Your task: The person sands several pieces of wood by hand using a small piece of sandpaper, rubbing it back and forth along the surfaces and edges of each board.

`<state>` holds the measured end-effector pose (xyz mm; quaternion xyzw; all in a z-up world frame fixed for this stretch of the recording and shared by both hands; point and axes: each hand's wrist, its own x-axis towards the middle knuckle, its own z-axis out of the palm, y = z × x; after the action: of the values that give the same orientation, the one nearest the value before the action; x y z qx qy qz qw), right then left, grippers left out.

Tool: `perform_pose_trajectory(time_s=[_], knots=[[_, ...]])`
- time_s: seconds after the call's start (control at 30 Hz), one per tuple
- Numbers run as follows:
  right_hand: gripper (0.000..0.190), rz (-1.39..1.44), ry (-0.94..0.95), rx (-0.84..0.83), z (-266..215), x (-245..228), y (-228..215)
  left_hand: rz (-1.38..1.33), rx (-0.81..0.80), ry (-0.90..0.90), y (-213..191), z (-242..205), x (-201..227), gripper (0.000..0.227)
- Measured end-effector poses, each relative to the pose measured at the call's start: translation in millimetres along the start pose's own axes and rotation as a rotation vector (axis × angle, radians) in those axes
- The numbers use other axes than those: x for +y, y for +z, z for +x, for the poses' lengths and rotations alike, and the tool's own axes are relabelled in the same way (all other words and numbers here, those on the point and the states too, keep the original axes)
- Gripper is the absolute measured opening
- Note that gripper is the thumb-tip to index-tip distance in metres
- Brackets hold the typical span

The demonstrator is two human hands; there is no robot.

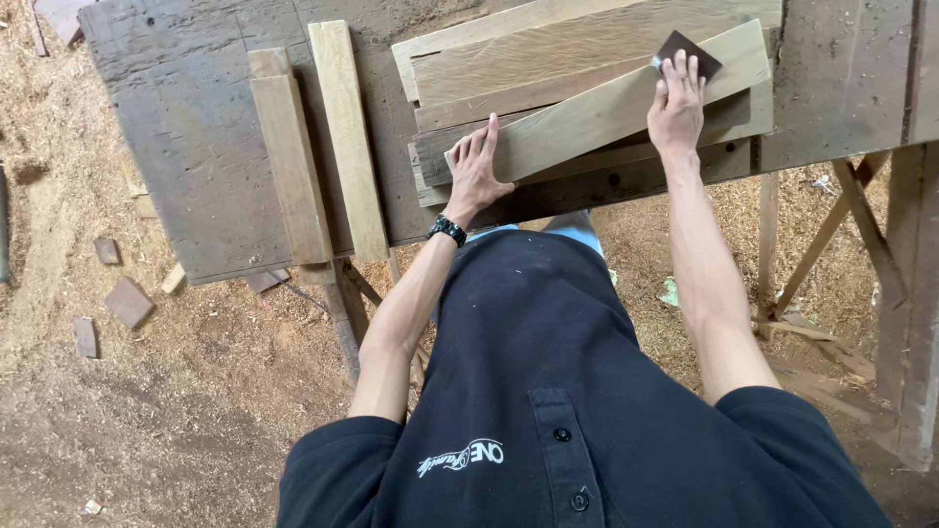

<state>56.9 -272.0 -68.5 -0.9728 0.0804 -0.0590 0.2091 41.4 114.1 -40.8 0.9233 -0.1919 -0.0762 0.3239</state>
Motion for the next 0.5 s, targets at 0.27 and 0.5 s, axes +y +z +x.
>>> perform_pose_trajectory(time_s=[0.27,0.5], knots=[[0.051,0.073,-0.174,-0.063,-70,-174,74,-0.287,-0.025,0.059,-7,-12,-33,0.142],[0.035,0.179,-0.483,-0.307,-37,-137,14,-0.24,0.166,-0.213,-36,-78,-42,0.102]])
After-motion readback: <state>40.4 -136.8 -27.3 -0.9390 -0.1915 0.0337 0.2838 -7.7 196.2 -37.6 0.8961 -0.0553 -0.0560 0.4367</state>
